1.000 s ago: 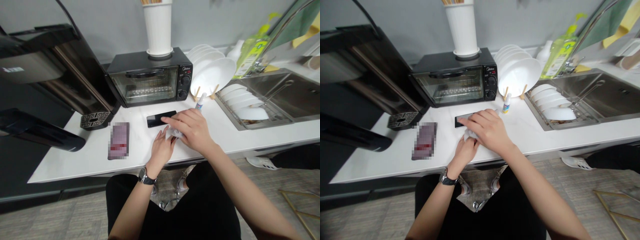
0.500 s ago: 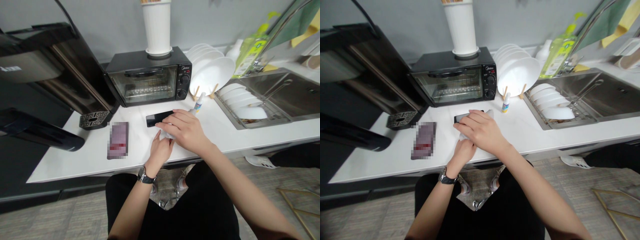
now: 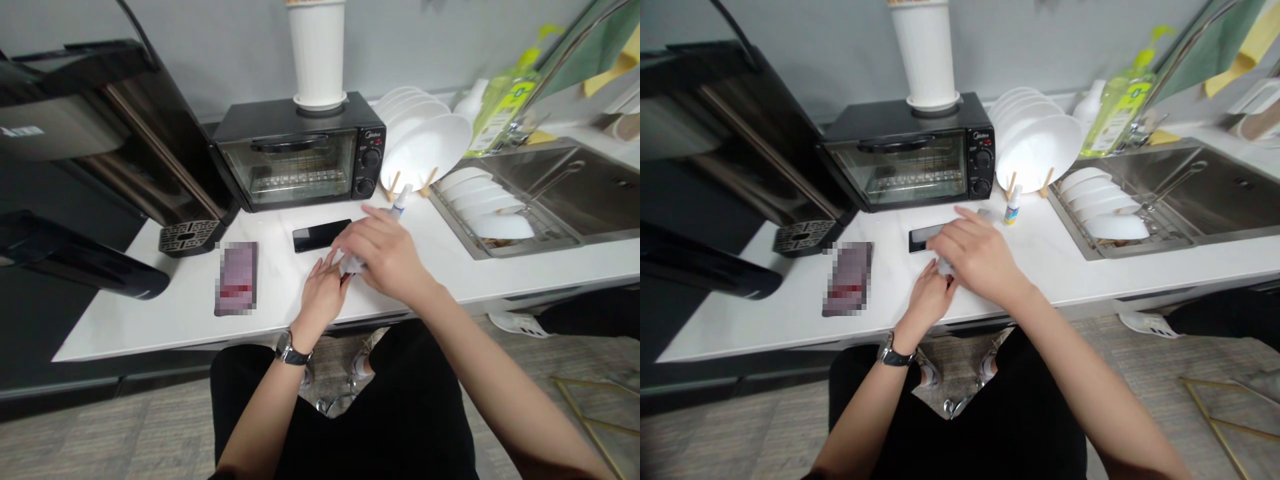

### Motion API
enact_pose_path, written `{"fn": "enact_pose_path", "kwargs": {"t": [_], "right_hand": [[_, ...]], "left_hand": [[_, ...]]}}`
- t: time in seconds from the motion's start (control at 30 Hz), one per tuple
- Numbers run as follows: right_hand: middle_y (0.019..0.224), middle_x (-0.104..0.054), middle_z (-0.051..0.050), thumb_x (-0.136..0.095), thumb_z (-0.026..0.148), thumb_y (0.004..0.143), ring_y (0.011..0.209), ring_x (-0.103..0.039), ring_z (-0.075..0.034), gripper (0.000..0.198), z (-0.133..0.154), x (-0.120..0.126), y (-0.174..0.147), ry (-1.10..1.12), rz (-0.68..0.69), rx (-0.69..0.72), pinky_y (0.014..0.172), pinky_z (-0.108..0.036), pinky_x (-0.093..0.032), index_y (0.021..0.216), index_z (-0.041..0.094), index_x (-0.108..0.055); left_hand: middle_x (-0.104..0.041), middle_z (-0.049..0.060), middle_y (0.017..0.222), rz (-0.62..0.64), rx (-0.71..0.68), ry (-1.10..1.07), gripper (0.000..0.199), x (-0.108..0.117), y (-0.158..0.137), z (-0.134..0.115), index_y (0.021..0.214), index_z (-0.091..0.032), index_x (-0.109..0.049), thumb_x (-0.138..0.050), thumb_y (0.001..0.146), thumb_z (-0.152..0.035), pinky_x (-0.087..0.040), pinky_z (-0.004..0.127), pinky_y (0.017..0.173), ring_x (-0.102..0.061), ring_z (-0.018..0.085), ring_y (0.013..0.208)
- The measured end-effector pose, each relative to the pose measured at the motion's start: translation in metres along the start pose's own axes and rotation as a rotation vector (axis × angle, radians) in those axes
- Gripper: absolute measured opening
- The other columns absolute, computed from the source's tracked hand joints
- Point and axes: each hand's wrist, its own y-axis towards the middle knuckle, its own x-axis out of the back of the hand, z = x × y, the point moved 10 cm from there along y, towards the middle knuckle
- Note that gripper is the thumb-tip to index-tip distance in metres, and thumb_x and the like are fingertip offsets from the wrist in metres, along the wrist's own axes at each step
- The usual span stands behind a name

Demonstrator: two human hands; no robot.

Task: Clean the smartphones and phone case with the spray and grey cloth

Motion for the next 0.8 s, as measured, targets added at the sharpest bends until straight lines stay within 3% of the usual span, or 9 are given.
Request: {"fn": "enact_pose_path", "kwargs": {"t": [0.1,0.2,0.3,0.37,0.43,0.53,0.67,0.73,0.8], "right_hand": [[0.098,-0.076,-0.002,-0.048,0.014,0.107,0.093,-0.067,-0.021,0.026,0.015,-0.006,-0.002,-0.047,-0.037,0.073,0.102,-0.043,-0.050,0.115,0.026,-0.069],[0.094,-0.074,-0.003,-0.056,0.030,0.106,0.090,-0.067,-0.024,0.022,-0.022,0.006,-0.010,-0.041,-0.146,-0.188,0.088,-0.042,-0.051,0.126,0.025,-0.063],[0.098,-0.072,-0.004,-0.071,0.055,0.093,0.078,-0.066,-0.023,0.050,-0.070,0.011,-0.027,0.078,-0.187,-0.514,0.072,-0.038,-0.051,0.128,0.023,-0.056],[0.099,-0.070,-0.005,-0.073,0.061,0.089,0.073,-0.065,-0.023,0.050,-0.080,0.010,-0.030,0.126,-0.162,-0.575,0.068,-0.038,-0.051,0.117,0.023,-0.058],[0.098,-0.069,-0.006,-0.070,0.054,0.093,0.086,-0.068,-0.026,0.033,-0.071,0.010,-0.022,0.107,-0.148,-0.489,0.078,-0.041,-0.054,0.102,0.023,-0.060],[0.099,-0.071,-0.006,-0.060,0.032,0.101,0.107,-0.067,-0.027,0.010,-0.032,0.008,-0.006,0.050,-0.136,-0.201,0.107,-0.049,-0.049,0.097,0.024,-0.064],[0.100,-0.076,-0.001,-0.049,0.016,0.107,0.094,-0.068,-0.020,0.025,0.009,-0.007,-0.002,-0.023,-0.061,0.089,0.107,-0.045,-0.050,0.113,0.028,-0.070],[0.101,-0.077,-0.002,-0.049,0.019,0.108,0.094,-0.068,-0.021,0.027,0.006,-0.006,-0.003,-0.050,-0.074,0.063,0.096,-0.043,-0.052,0.124,0.029,-0.068],[0.099,-0.077,-0.004,-0.055,0.029,0.106,0.091,-0.069,-0.023,0.029,-0.018,0.004,-0.005,-0.052,-0.111,-0.121,0.086,-0.041,-0.052,0.134,0.026,-0.064]], "left_hand": [[-0.072,0.019,0.140,-0.028,-0.002,0.035,0.031,0.001,-0.001,0.001,0.131,-0.012,-0.070,-0.056,0.106,-0.023,-0.043,0.050,0.126,-0.058,0.032,0.145],[-0.072,0.015,0.140,0.007,-0.015,-0.002,0.034,0.001,0.002,-0.002,0.133,-0.016,-0.070,-0.048,0.110,-0.028,-0.042,0.051,0.127,-0.051,0.028,0.151],[-0.065,0.008,0.152,0.059,0.000,-0.050,0.041,0.000,0.004,-0.003,0.148,-0.023,-0.060,-0.041,0.113,-0.029,-0.041,0.052,0.128,-0.043,0.025,0.157],[-0.062,0.007,0.156,0.076,0.012,-0.057,0.045,-0.001,0.004,-0.002,0.155,-0.023,-0.052,-0.041,0.113,-0.029,-0.039,0.052,0.129,-0.040,0.024,0.159],[-0.062,0.009,0.156,0.075,0.005,-0.050,0.045,-0.001,0.003,-0.003,0.156,-0.020,-0.051,-0.041,0.113,-0.030,-0.038,0.052,0.130,-0.040,0.024,0.159],[-0.066,0.012,0.150,0.047,-0.013,-0.020,0.040,-0.001,0.002,-0.003,0.144,-0.017,-0.062,-0.043,0.112,-0.031,-0.039,0.051,0.129,-0.045,0.026,0.156],[-0.074,0.018,0.136,0.011,0.012,0.042,0.033,0.000,0.000,0.000,0.126,-0.011,-0.073,-0.052,0.109,-0.029,-0.039,0.047,0.129,-0.054,0.030,0.149],[-0.072,0.018,0.139,-0.003,0.010,0.035,0.035,0.002,0.001,0.000,0.133,-0.012,-0.070,-0.051,0.109,-0.030,-0.040,0.048,0.128,-0.054,0.029,0.149],[-0.071,0.014,0.143,0.004,-0.002,-0.005,0.038,0.002,0.001,-0.002,0.142,-0.018,-0.065,-0.046,0.111,-0.030,-0.040,0.049,0.128,-0.051,0.027,0.151]]}}
